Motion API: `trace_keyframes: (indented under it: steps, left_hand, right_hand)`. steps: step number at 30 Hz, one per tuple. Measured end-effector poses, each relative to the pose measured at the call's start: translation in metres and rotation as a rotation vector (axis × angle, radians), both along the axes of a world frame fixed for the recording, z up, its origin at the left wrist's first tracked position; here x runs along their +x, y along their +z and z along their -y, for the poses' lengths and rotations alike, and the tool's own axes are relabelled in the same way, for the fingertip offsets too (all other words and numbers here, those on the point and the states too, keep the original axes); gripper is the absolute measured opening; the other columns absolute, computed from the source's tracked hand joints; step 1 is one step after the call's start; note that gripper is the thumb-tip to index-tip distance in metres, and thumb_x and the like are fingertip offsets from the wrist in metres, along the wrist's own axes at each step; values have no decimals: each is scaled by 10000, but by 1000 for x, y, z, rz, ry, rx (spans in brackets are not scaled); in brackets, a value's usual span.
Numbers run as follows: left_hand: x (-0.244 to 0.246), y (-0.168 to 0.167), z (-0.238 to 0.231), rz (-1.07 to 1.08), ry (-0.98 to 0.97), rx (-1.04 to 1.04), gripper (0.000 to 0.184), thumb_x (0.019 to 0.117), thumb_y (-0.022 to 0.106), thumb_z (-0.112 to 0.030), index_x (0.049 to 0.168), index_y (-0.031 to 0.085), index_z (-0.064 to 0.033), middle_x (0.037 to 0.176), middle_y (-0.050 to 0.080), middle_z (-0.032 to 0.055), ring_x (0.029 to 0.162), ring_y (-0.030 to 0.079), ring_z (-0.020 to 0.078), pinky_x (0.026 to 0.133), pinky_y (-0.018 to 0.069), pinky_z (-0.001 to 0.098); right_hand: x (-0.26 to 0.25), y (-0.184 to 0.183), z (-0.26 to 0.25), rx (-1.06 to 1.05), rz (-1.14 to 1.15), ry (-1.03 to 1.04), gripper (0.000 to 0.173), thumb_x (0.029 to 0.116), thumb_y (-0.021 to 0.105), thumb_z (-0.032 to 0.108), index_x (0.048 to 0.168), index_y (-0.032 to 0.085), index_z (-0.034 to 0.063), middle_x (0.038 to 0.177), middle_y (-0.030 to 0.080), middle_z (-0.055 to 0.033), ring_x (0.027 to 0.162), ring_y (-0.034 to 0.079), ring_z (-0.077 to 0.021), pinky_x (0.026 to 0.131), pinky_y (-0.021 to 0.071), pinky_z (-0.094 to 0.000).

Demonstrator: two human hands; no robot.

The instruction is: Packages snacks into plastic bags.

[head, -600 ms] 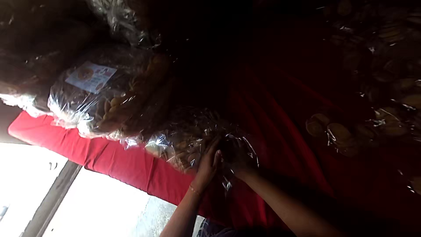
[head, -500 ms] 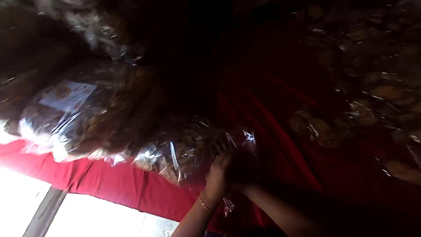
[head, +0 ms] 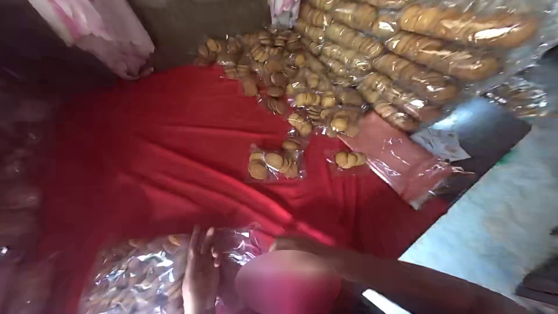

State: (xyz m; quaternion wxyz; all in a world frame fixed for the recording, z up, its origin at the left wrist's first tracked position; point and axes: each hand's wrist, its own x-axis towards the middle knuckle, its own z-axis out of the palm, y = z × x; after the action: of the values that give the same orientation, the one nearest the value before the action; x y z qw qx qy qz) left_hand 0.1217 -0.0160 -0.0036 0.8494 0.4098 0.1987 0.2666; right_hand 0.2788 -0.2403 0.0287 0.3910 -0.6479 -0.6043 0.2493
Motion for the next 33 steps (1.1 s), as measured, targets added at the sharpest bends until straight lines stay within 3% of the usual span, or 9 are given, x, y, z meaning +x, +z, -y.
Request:
trace_keyframes:
  steps: [3, 5, 11, 14, 18, 21, 26, 29, 33]
  left_hand:
    - [56, 63, 19, -180, -112, 356, 326, 1046, 408, -187, 1257, 649, -129, 1161, 737, 9, 961, 712, 108, 819, 595, 280]
    - [122, 83, 24, -386, -247, 742, 370, 1026, 399, -57, 1311, 622, 18, 1317, 652, 123, 1182, 640, 180, 1015, 527, 357]
    - [253, 25, 53, -1057, -504, 1428, 829, 939, 667, -300, 1638, 232, -195, 1711, 55, 165, 1569, 51, 409, 1195, 97, 694]
    - [227, 5, 87, -1001, -328, 1602, 813, 868, 693, -432, 1593, 371, -253, 1670, 246, 175, 1540, 204, 419, 1170, 154, 718]
    - [177, -12, 123, -775, -131, 1697, 771, 833, 787, -395, 1469, 530, -42, 1518, 486, 236, 1401, 453, 463, 1142, 318, 666]
    - [163, 4, 131, -825, -82, 1511, 447, 969, 614, -94, 1398, 586, 27, 1411, 598, 223, 1277, 606, 393, 1075, 473, 545]
    - [161, 85, 156, -870, -258, 1189, 211, 975, 591, -45, 1104, 693, 87, 1044, 707, 201, 942, 694, 229, 893, 556, 396]
    - [168, 72, 184, -340, -299, 1589, 71, 865, 695, -82, 876, 764, -66, 976, 726, 110, 1021, 663, 266, 986, 467, 487]
    - [203, 27, 207, -166, -276, 1800, 79, 929, 711, -287, 956, 774, -248, 1412, 580, 210, 1407, 433, 470, 1143, 216, 736]
  right_hand:
    - [116, 27, -16, -150, 133, -566, 299, 1037, 500, 140, 1196, 670, -47, 1250, 653, -237, 1221, 606, -368, 1078, 465, -503]
    - [178, 10, -38, -174, 247, -718, 295, 1043, 517, 155, 1232, 665, -17, 1349, 605, -228, 1321, 532, -390, 1136, 400, -538]
    - [199, -7, -22, -346, 219, -357, 338, 1056, 490, 206, 1268, 640, -11, 1384, 541, -261, 1369, 451, -428, 1162, 293, -598]
    - [196, -15, 35, -343, 35, -254, 347, 1096, 395, 182, 1276, 558, -66, 1283, 599, -263, 1233, 586, -375, 1071, 441, -497]
    - [206, -16, 98, -115, -386, -164, 226, 1025, 512, 104, 1168, 584, -55, 1000, 626, -115, 853, 610, -102, 799, 519, -249]
    - [232, -7, 116, -284, -259, -39, 354, 1031, 523, 87, 1366, 537, -25, 1100, 667, -202, 985, 656, -235, 940, 513, -413]
    - [252, 15, 120, -88, -361, 32, 423, 955, 574, -2, 1375, 528, 2, 950, 653, -111, 805, 617, -114, 784, 536, -298]
    - [259, 17, 110, -163, -354, 62, 421, 939, 591, -71, 1350, 553, 6, 981, 683, -139, 846, 680, -173, 815, 576, -349]
    - [245, 13, 107, -244, -389, 113, 310, 945, 647, 1, 1253, 626, -32, 1023, 712, -132, 924, 681, -135, 883, 551, -312]
